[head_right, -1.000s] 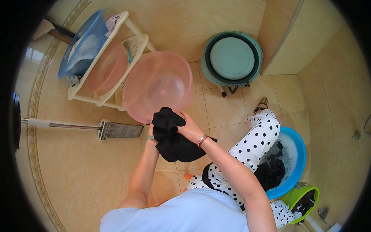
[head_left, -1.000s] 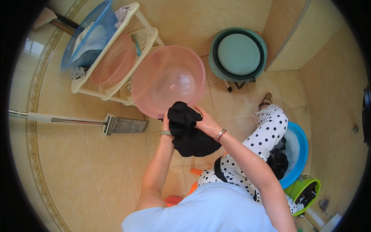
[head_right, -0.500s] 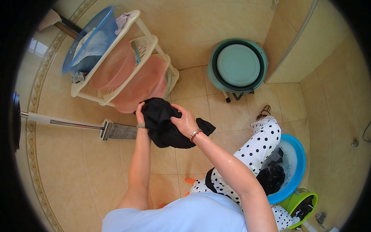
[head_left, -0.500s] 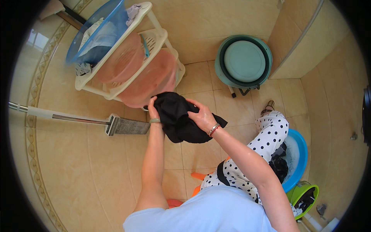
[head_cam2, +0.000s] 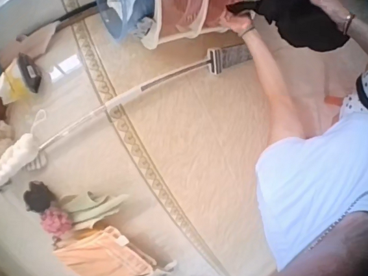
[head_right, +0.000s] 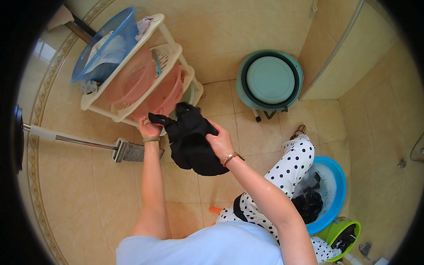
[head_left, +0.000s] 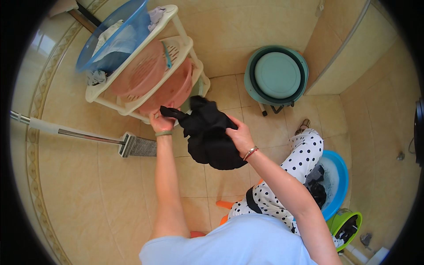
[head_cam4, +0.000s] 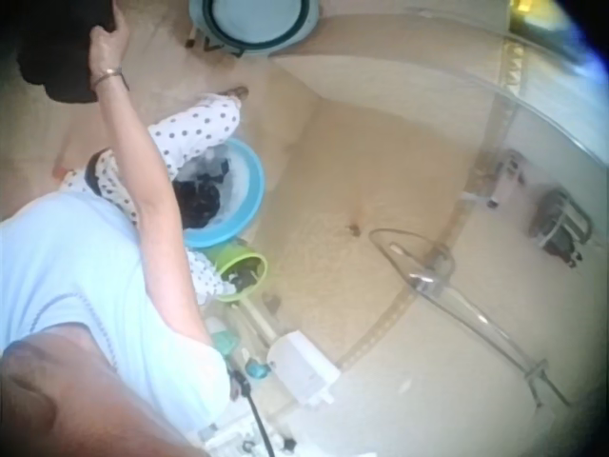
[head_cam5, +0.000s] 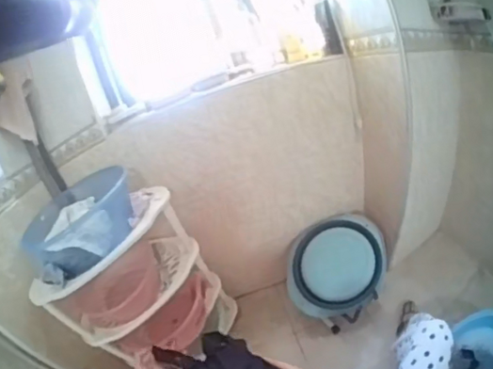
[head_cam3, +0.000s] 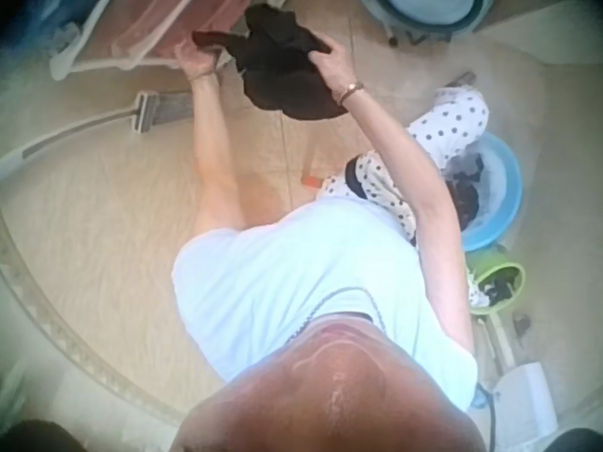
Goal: The person sits on a small stool and hand-washes clothes in a blue basin filled with soapy water. They scrub and rinse a dark garment and a light-colored patterned cloth, then transfer the wet items into a green bucket.
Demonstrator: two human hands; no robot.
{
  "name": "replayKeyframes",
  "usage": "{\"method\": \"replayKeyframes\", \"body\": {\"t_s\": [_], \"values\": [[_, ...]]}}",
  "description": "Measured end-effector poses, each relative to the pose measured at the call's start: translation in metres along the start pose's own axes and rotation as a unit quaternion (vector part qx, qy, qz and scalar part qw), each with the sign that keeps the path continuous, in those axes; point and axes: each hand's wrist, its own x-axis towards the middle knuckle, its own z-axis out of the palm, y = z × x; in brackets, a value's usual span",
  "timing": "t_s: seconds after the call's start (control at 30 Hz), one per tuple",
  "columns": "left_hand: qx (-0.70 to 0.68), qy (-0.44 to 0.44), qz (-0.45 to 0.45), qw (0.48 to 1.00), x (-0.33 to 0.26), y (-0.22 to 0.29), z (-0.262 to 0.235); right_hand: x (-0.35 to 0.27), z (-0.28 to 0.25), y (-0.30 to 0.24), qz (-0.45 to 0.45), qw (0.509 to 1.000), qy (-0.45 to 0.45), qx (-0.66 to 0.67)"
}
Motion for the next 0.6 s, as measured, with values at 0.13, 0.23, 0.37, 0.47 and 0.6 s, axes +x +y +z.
{"method": "replayKeyframes", "body": {"t_s": [0.13,0.23,0.37,0.47,0.6], "values": [[0.069,0.151,0.068,0.984,0.026,0.003,-0.011,0.005,-0.011,0.001,0.059,0.990,0.042,0.123],[0.148,0.127,-0.038,0.980,-0.031,-0.052,0.066,0.014,-0.021,-0.002,0.031,0.983,0.079,0.161],[0.411,-0.044,-0.032,0.910,-0.101,-0.068,0.170,-0.008,0.020,-0.051,0.032,0.944,-0.036,0.326],[0.394,-0.180,0.052,0.900,-0.122,-0.050,0.219,-0.024,0.046,-0.078,-0.096,0.980,-0.054,0.166],[0.578,-0.232,0.203,0.755,-0.103,0.008,0.259,-0.021,0.047,-0.097,-0.103,0.991,-0.021,0.088]]}}
